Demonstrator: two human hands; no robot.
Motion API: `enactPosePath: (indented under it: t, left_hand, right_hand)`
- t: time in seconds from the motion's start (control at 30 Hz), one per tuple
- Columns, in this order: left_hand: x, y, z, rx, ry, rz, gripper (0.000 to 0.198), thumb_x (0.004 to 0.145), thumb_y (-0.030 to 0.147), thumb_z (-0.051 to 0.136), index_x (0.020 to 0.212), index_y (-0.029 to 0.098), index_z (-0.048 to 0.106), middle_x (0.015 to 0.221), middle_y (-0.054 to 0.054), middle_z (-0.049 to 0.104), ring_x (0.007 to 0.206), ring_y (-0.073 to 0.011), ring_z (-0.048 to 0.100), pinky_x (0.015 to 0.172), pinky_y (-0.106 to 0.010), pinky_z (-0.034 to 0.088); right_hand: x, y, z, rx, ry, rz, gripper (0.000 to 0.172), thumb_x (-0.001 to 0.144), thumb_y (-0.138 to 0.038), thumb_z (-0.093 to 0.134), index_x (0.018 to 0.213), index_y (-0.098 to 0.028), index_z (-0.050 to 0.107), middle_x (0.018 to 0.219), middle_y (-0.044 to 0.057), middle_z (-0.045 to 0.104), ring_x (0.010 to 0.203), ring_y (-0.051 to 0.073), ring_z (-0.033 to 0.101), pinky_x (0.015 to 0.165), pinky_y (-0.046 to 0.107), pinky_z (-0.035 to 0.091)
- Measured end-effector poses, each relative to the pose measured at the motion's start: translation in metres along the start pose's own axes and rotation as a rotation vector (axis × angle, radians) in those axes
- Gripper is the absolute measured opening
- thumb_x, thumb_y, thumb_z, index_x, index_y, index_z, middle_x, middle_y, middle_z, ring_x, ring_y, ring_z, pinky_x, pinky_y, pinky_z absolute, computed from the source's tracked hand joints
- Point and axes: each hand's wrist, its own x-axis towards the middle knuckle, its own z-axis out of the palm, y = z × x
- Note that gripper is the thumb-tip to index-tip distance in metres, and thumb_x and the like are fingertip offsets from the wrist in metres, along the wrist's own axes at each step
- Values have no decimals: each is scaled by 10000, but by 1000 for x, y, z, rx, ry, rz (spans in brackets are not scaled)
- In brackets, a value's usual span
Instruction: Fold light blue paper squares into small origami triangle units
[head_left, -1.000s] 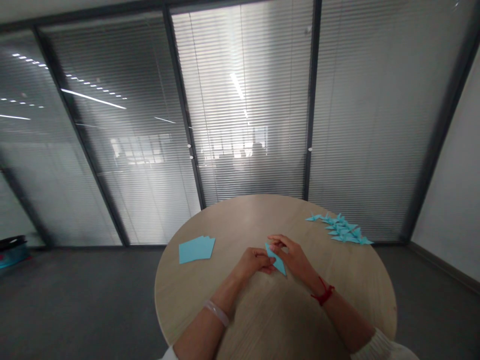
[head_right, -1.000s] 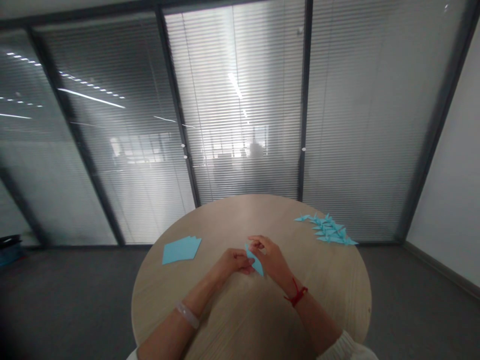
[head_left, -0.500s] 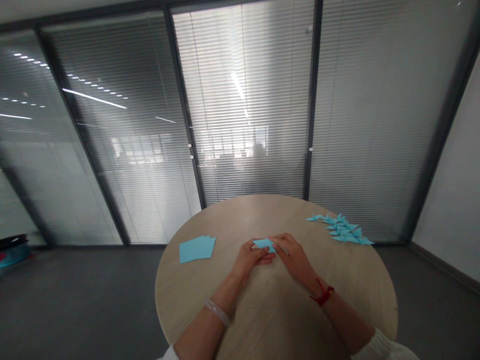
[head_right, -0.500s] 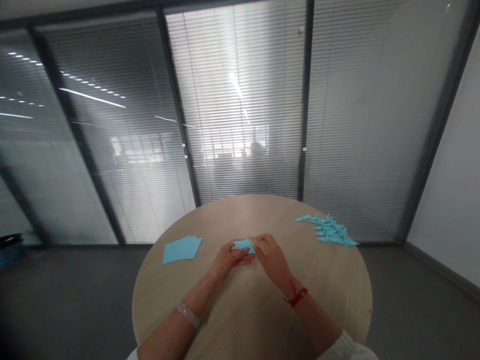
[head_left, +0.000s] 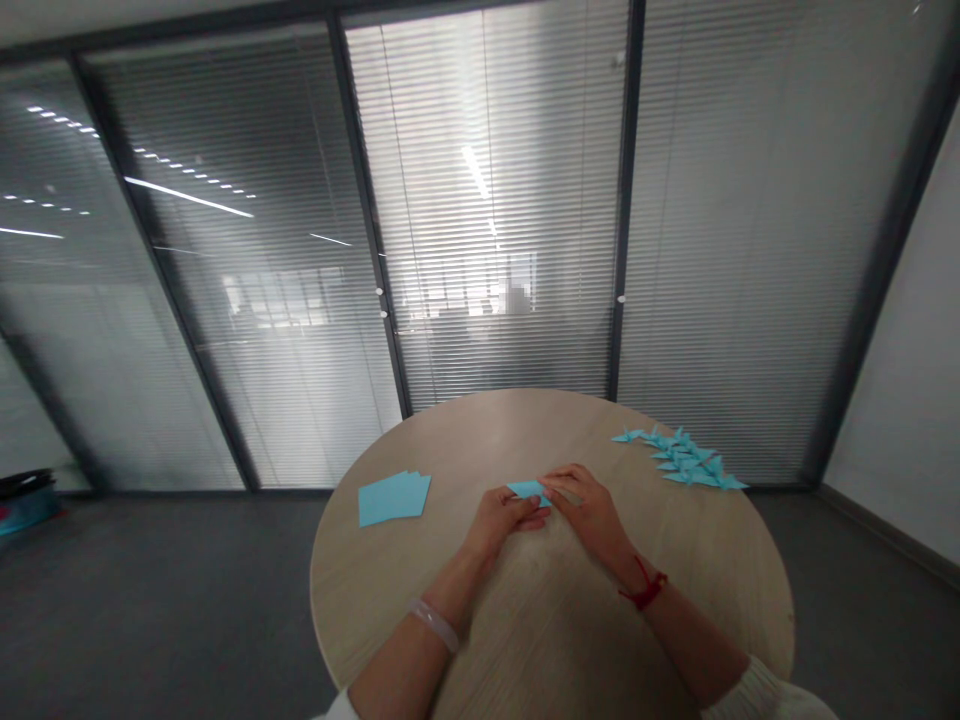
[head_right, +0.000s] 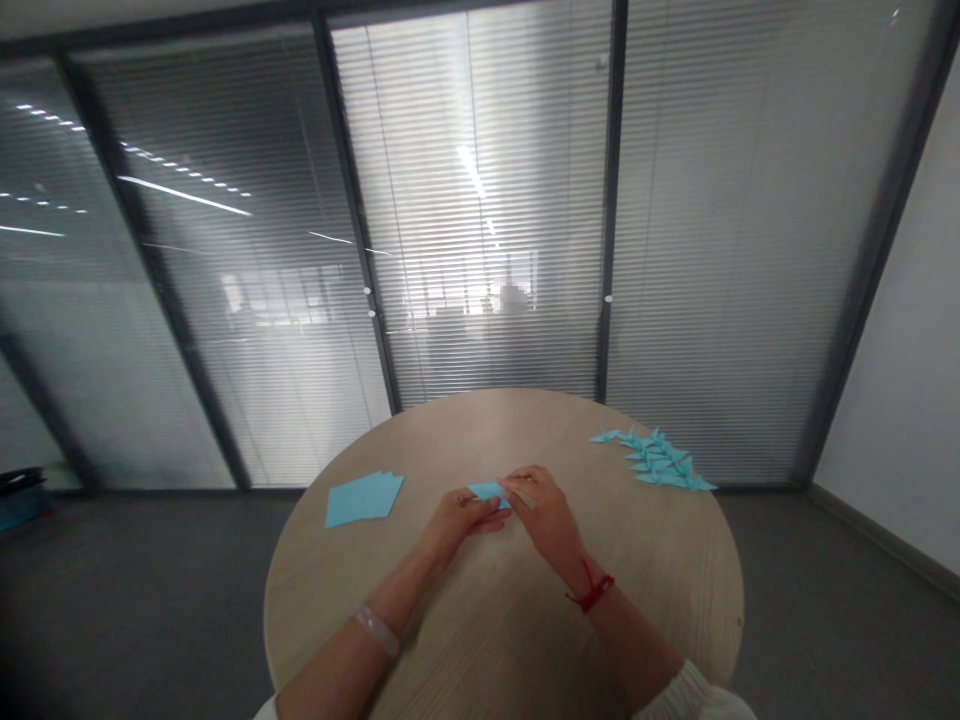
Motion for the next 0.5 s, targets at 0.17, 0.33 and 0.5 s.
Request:
enactPosePath:
  t: [0.17,0.33,0.5]
  left_hand:
    - [0,-2,2,32,-60,-37,373,615,339,776,875,88,684,839,-104,714,863,-247,671,790,-337,535]
    - [-2,-2,6,23,-108,-1,407,653,414,736,876,78,681,856,-121,711,845,-254,675,783,-351,534]
    - [-3,-1,8,14,-119,-11,413,688,445,691,891,85,683,864,-124,714,846,-249,674,782,-347,530]
  right_hand:
    - [0,2,0,-4,29,15,202,869,-354,542,834,-236,703,852,53,632,847,197,571,785,344,483]
    - [0,-2,-1,-23,48,8,186,870,-335,543,802,-227,678,814,51,612,824,196,565,760,338,479]
    - [-1,-4,-1,-75,38,-37,189,883,-324,517,800,-223,653,816,55,605,833,206,553,759,348,467]
